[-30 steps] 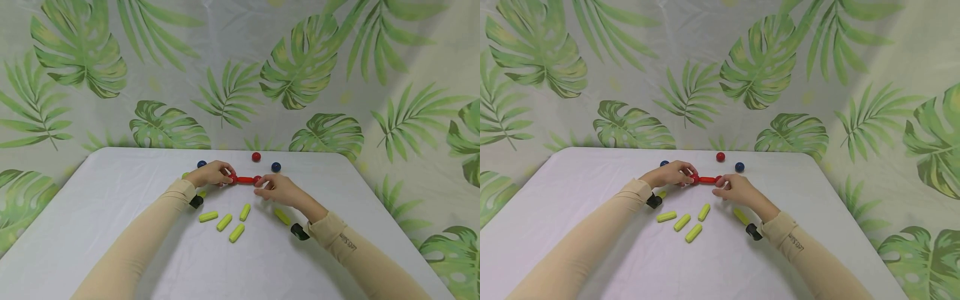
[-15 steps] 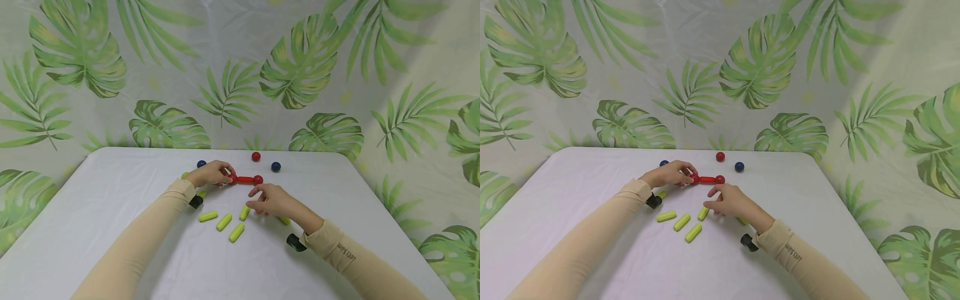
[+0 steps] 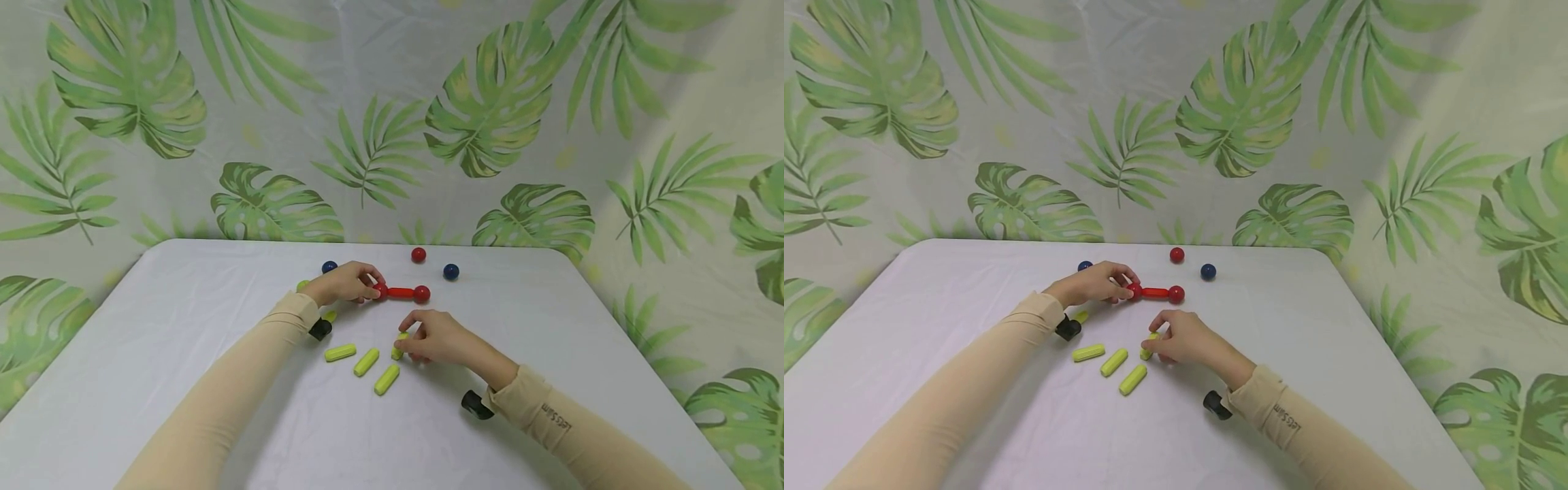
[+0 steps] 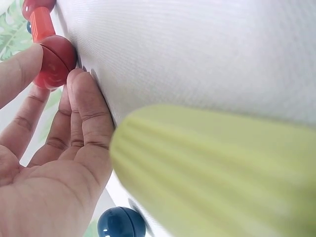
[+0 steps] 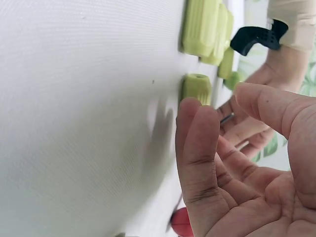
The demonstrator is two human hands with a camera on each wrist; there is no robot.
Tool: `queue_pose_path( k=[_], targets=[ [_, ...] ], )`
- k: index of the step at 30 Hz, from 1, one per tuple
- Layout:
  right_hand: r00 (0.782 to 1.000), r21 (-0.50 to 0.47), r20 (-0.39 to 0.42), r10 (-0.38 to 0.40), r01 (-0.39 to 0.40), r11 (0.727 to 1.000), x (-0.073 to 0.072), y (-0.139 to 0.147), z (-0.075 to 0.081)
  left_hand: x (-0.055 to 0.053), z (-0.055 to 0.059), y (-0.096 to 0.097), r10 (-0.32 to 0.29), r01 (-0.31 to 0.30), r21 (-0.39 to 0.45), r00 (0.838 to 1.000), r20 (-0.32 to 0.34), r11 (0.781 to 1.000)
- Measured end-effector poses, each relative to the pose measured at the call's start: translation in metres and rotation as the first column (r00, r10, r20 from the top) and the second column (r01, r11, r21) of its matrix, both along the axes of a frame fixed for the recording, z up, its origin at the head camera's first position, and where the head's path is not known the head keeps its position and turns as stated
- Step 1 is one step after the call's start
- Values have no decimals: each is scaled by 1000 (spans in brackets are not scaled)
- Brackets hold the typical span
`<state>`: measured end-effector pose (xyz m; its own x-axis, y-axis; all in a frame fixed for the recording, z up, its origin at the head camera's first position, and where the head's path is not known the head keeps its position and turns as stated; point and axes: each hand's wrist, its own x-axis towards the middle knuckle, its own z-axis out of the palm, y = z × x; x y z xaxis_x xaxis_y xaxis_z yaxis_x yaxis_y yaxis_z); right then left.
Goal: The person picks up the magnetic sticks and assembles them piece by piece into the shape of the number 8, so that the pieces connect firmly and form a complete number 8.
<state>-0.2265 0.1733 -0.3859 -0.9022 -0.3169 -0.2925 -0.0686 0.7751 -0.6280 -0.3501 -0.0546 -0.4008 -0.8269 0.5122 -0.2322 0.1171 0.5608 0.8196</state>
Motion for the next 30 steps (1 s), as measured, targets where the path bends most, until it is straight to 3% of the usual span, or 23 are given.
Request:
queue_pose_path(
  k=[30],
  targets=[
    [998, 61, -65, -4, 8, 998, -8, -18, -14, 0, 0, -1, -4, 4, -1, 1000, -10, 1000]
  ],
)
